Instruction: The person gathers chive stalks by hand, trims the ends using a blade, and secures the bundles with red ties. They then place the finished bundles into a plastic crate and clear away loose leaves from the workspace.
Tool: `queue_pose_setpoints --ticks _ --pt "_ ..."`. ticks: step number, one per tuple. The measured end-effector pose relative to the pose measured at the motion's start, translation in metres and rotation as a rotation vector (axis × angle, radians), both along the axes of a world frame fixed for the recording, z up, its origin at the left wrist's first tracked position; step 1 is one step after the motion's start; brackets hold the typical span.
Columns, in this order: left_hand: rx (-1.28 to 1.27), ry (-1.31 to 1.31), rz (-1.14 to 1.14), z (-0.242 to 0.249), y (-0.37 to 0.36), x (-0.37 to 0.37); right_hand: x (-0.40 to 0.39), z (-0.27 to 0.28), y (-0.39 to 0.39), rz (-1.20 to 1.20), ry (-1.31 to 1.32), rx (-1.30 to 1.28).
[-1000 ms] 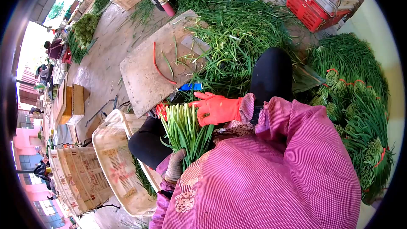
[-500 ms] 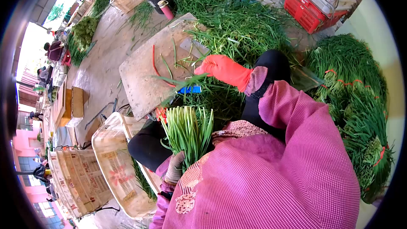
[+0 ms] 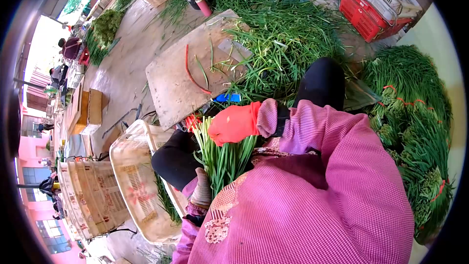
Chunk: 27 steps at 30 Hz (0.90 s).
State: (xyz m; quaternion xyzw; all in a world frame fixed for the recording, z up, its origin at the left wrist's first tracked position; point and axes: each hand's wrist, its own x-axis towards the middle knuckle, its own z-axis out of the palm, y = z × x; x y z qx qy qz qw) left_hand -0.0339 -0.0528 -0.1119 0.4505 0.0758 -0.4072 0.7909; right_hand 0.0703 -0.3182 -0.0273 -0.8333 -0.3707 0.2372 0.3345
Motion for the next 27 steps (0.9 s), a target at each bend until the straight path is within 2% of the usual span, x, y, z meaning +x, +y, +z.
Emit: queue_pose_setpoints --ticks 1,2,4,5,9,11,12,13,14,15,16,18,20,22,24,25,26,27 --pt "-0.102 0.113 0.089 -0.002 -0.003 0.001 0.000 -0.004 0.004 -0.026 -0.047 0.023" --pt "-0.104 0.113 0.091 -0.003 -0.003 0.000 0.000 -0.007 0.007 -0.025 -0.046 0.021" --pt "0.089 -0.139 0.005 0.014 -0.014 0.000 -0.001 -0.009 0.013 -0.064 -0.108 -0.029" --pt "0.150 -0.012 0.034 0.032 -0.028 0.004 0.000 -0.014 0.014 -0.072 -0.120 -0.031" --pt "0.130 -0.019 0.076 0.037 -0.040 0.001 0.005 -0.022 0.009 -0.210 0.018 0.033" --pt "0.127 -0.023 0.069 0.035 -0.040 0.001 0.014 -0.030 -0.003 -0.609 0.195 0.551" --pt "0.126 -0.027 0.065 0.034 -0.039 0.001 0.026 -0.028 -0.016 -0.761 -0.055 0.466" --pt "0.127 -0.026 0.064 0.031 -0.037 0.001 0.045 -0.041 -0.038 -0.852 -0.731 0.126" --pt "0.150 -0.028 0.067 0.026 -0.034 0.002 0.049 -0.018 -0.056 -0.962 -0.783 -0.230" --pt "0.173 -0.032 0.071 0.024 -0.032 0.002 0.048 -0.011 -0.075 -1.011 -1.273 -0.518" --pt "0.172 -0.034 0.072 0.025 -0.030 0.003 0.039 -0.005 -0.083 -1.019 -1.124 -0.488" --pt "0.134 -0.015 0.089 0.026 -0.028 0.005 0.014 0.025 -0.090 -0.839 -0.189 -0.470" --pt "0.120 -0.004 0.094 0.028 -0.028 0.005 -0.005 -0.020 -0.094 -0.580 0.246 -0.282" --pt "0.122 -0.048 0.093 0.028 -0.027 0.005 -0.023 -0.069 -0.080 -0.333 0.393 -0.078" --pt "0.129 -0.050 0.104 0.030 -0.026 0.004 -0.049 -0.078 -0.050 -0.500 1.002 0.320" --pt "0.128 -0.055 0.112 0.033 -0.028 0.004 -0.045 -0.093 -0.034 -0.562 1.199 0.480" --pt "0.126 -0.061 0.122 0.036 -0.029 0.003 -0.041 -0.104 -0.028 -0.550 1.198 0.480" --pt "0.135 -0.058 0.148 0.039 -0.031 0.002 -0.033 -0.099 -0.018 -0.460 1.240 0.741"
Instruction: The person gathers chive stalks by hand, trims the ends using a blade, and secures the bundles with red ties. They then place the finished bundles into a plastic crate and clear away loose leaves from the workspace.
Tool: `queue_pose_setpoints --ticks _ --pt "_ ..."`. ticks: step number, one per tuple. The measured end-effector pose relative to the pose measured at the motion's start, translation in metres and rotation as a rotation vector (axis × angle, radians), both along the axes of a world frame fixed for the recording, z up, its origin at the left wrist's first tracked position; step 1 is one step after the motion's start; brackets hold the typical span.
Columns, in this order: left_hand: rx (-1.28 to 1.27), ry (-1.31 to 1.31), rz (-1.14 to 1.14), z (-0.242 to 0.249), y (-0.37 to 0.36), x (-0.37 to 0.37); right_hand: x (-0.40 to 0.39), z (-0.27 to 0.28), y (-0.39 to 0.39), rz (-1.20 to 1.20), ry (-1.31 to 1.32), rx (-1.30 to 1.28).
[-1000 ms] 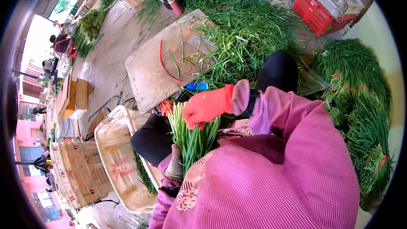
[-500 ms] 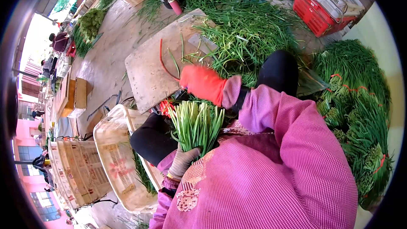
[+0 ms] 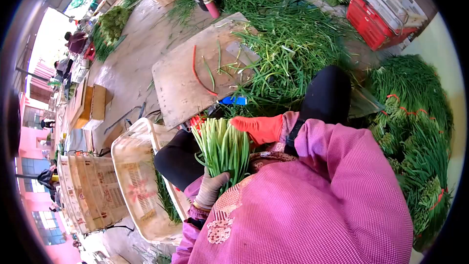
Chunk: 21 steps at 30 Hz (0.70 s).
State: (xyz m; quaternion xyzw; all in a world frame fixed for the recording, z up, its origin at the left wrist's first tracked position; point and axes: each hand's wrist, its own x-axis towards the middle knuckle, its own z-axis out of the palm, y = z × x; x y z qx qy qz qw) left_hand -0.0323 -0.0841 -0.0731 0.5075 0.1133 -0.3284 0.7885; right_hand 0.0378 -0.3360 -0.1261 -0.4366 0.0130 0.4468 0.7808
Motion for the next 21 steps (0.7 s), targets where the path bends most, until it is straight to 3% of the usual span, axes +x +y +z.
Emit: queue_pose_setpoints --ticks 1,3,5,11,14,17,18,21 --pt "0.008 -0.026 0.002 0.000 -0.002 -0.001 0.008 0.013 0.011 -0.069 -0.016 0.247" --pt "0.023 -0.102 -0.006 0.006 -0.007 -0.002 0.009 0.027 0.022 -0.113 -0.040 0.271" --pt "0.136 -0.204 -0.007 0.002 -0.008 -0.005 0.014 0.020 0.028 -0.168 -0.176 0.125" --pt "0.079 -0.191 0.026 0.009 -0.002 -0.005 0.008 0.036 0.029 -0.134 -0.299 0.412" --pt "-0.049 -0.023 0.014 0.007 0.005 0.000 0.008 0.034 0.026 -0.107 -0.628 0.074" --pt "0.028 -0.106 -0.024 -0.002 0.002 -0.004 -0.001 0.052 0.036 -0.129 -0.611 -0.042" --pt "0.118 -0.196 -0.067 -0.001 -0.001 -0.005 0.001 0.044 0.043 -0.238 -0.588 -0.092" --pt "0.121 -0.186 -0.064 0.000 -0.001 -0.007 0.014 0.034 0.044 -0.239 -0.474 -0.140"
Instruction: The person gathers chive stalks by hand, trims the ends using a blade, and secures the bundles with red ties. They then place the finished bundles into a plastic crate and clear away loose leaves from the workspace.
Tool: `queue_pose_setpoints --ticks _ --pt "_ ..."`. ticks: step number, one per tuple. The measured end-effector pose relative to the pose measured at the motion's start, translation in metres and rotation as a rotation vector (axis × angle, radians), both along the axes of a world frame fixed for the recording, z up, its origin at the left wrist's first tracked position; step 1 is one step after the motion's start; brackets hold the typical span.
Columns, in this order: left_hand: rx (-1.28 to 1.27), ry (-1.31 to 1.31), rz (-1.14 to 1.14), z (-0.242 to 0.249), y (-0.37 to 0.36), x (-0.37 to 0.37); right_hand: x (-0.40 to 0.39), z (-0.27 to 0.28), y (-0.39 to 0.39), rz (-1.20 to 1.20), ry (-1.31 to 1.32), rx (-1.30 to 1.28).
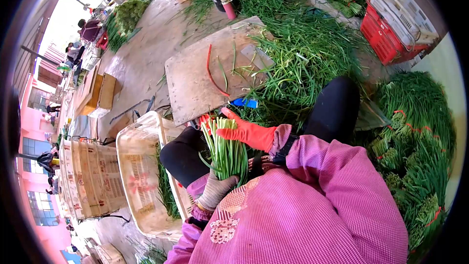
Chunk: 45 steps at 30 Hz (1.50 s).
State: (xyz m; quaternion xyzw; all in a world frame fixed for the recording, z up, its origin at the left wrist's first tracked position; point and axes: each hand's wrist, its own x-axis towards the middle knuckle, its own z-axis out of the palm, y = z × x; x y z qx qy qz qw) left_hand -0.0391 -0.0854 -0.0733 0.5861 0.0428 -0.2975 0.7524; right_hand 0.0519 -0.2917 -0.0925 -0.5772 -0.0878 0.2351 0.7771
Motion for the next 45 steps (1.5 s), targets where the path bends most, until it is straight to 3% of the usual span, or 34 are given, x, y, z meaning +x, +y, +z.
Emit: queue_pose_setpoints --ticks 2,4,5,8,11,15,18,20,22,23,27,28,30,32,34,36,38,40,42,44,45 --pt "-0.023 -0.033 0.008 0.007 0.000 -0.001 0.003 0.005 0.006 -0.009 0.017 0.014" --pt "0.004 -0.034 0.004 0.014 0.004 0.004 0.005 0.011 0.009 0.035 0.080 0.231" --pt "-0.008 0.021 0.050 0.018 0.005 0.008 0.006 0.014 0.009 0.033 0.068 0.248" --pt "-0.030 -0.177 0.275 0.034 -0.017 0.009 0.008 0.011 0.013 0.048 0.050 0.311" --pt "-0.013 -0.226 0.091 0.019 -0.013 0.011 0.008 0.014 0.014 0.049 -0.006 0.247" --pt "0.397 -0.429 -0.014 0.003 -0.008 0.009 0.004 0.019 0.022 0.026 0.013 0.220" --pt "0.442 -0.337 -0.070 0.007 -0.005 0.011 0.006 0.021 0.028 0.011 0.121 0.279" --pt "0.422 -0.316 -0.078 0.013 -0.009 0.011 0.007 0.024 0.028 0.022 0.205 0.352" --pt "-0.077 -0.163 0.067 0.019 -0.016 0.010 0.005 0.040 0.032 -0.086 0.259 0.406" --pt "-0.197 -0.097 0.110 0.026 -0.017 0.009 0.008 0.043 0.031 -0.082 0.178 0.400" --pt "-0.217 -0.177 0.218 0.038 -0.010 0.007 0.027 0.067 0.020 -0.144 0.072 0.398" --pt "-0.134 -0.216 0.245 0.046 -0.009 0.002 0.036 0.076 0.011 -0.178 0.051 0.395" --pt "0.006 -0.329 0.170 0.013 0.021 0.000 0.055 0.108 -0.024 -0.279 -0.091 0.328" --pt "0.265 -0.281 0.116 -0.002 0.043 -0.006 0.064 0.156 -0.065 -0.398 -0.188 0.370" --pt "0.431 -0.127 0.061 0.010 0.056 -0.005 0.101 0.168 -0.105 -0.535 -0.390 0.218" --pt "0.423 -0.197 0.110 0.008 0.071 0.012 0.113 0.194 -0.132 -0.515 -0.553 0.067" --pt "0.537 -0.624 -0.030 0.011 0.111 0.046 0.113 0.226 -0.146 -0.587 -0.667 0.061" --pt "0.529 -0.378 0.291 0.054 0.116 0.057 0.107 0.247 -0.137 -0.616 -0.643 -0.053" --pt "0.364 -0.448 0.463 0.087 0.113 0.079 0.100 0.268 -0.122 -0.645 -0.786 -0.187" --pt "0.416 -0.744 0.382 0.125 0.095 0.093 0.092 0.276 -0.089 -0.589 -0.966 -0.117" --pt "0.441 -0.852 0.365 0.146 0.077 0.096 0.073 0.283 -0.071 -0.639 -0.981 -0.483"
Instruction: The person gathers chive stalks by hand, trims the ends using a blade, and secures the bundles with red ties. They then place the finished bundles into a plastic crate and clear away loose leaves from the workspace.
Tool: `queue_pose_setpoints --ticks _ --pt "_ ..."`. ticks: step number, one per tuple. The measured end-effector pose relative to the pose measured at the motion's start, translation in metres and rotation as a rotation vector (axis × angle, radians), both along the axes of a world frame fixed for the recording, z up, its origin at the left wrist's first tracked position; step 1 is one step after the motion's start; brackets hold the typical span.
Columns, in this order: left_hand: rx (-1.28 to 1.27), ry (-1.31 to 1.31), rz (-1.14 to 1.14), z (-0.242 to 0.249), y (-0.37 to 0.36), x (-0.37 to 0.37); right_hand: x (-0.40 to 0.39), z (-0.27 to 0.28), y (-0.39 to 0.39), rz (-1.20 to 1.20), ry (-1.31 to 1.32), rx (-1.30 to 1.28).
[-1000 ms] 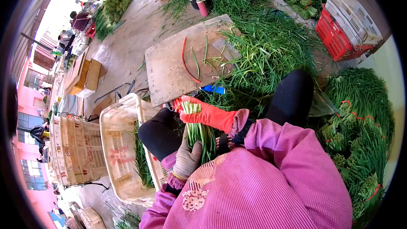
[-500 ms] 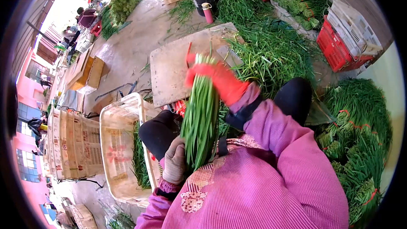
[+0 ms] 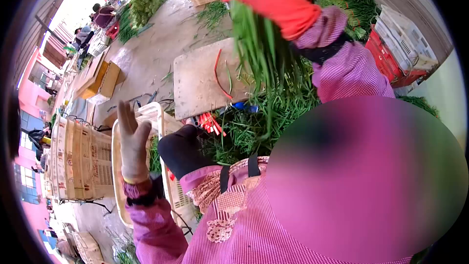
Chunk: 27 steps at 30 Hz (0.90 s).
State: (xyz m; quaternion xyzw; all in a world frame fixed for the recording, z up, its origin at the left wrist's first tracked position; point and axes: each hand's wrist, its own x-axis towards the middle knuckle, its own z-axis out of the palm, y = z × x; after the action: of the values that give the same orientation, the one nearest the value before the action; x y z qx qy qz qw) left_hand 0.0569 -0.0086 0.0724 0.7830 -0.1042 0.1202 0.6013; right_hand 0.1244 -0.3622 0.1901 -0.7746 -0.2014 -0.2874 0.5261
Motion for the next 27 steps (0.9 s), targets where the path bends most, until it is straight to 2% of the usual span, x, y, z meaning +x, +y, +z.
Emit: queue_pose_setpoints --ticks 1,2,4,5,6,7,8,10,12,13,15,17,19,21,23,24,25,26,27 --pt "0.054 -0.095 -0.028 0.017 -0.025 0.001 -0.006 -0.007 0.021 0.050 -0.071 0.036" --pt "0.041 -0.115 -0.070 0.031 -0.048 0.001 -0.020 0.009 0.038 0.023 0.096 -0.161" --pt "0.014 -0.129 -0.130 0.039 -0.088 0.006 0.004 -0.019 0.071 0.019 -0.129 -0.240" --pt "0.005 -0.118 -0.149 0.040 -0.104 0.008 0.004 -0.024 0.089 0.073 -0.143 -0.206" --pt "-0.174 -0.013 -0.306 0.052 -0.123 0.005 -0.002 -0.028 0.108 0.128 -0.157 -0.170" --pt "-0.161 -0.161 -0.277 0.032 -0.127 0.025 -0.009 -0.027 0.125 0.134 -0.096 -0.143" --pt "-0.201 -0.114 -0.214 0.014 -0.122 0.035 -0.006 -0.030 0.134 0.165 -0.080 -0.068" --pt "-0.238 -0.057 -0.157 0.010 -0.120 0.036 0.003 -0.037 0.147 0.189 -0.054 0.012" --pt "-0.136 -0.144 0.056 0.007 -0.115 0.027 0.014 -0.042 0.157 0.257 0.118 0.071" --pt "-0.135 -0.139 0.057 0.006 -0.113 0.027 0.018 -0.045 0.162 0.258 0.123 0.073" --pt "-0.238 -0.035 0.105 0.005 -0.107 0.029 0.025 -0.052 0.171 0.425 0.242 0.138" --pt "-0.278 0.051 0.089 -0.008 -0.102 0.034 0.036 -0.061 0.179 0.455 0.303 0.091" --pt "-0.629 0.063 0.091 -0.023 -0.101 0.041 0.049 -0.074 0.188 0.516 0.201 -0.010" --pt "-0.532 0.059 0.090 -0.050 -0.087 0.053 0.047 -0.073 0.184 0.525 0.194 -0.078" --pt "-0.719 0.297 -0.047 -0.063 -0.077 0.052 0.054 -0.085 0.181 0.712 0.406 0.034" --pt "-0.718 0.289 -0.053 -0.063 -0.078 0.048 0.065 -0.103 0.181 0.739 0.403 -0.016" --pt "-0.847 0.362 -0.164 -0.063 -0.083 0.043 0.081 -0.128 0.179 0.736 0.395 -0.017" --pt "-0.973 0.436 -0.276 -0.063 -0.087 0.041 0.097 -0.154 0.173 0.722 0.103 -0.252" --pt "-1.031 0.432 -0.229 -0.071 -0.088 0.043 0.105 -0.167 0.166 0.691 -0.188 -0.479"
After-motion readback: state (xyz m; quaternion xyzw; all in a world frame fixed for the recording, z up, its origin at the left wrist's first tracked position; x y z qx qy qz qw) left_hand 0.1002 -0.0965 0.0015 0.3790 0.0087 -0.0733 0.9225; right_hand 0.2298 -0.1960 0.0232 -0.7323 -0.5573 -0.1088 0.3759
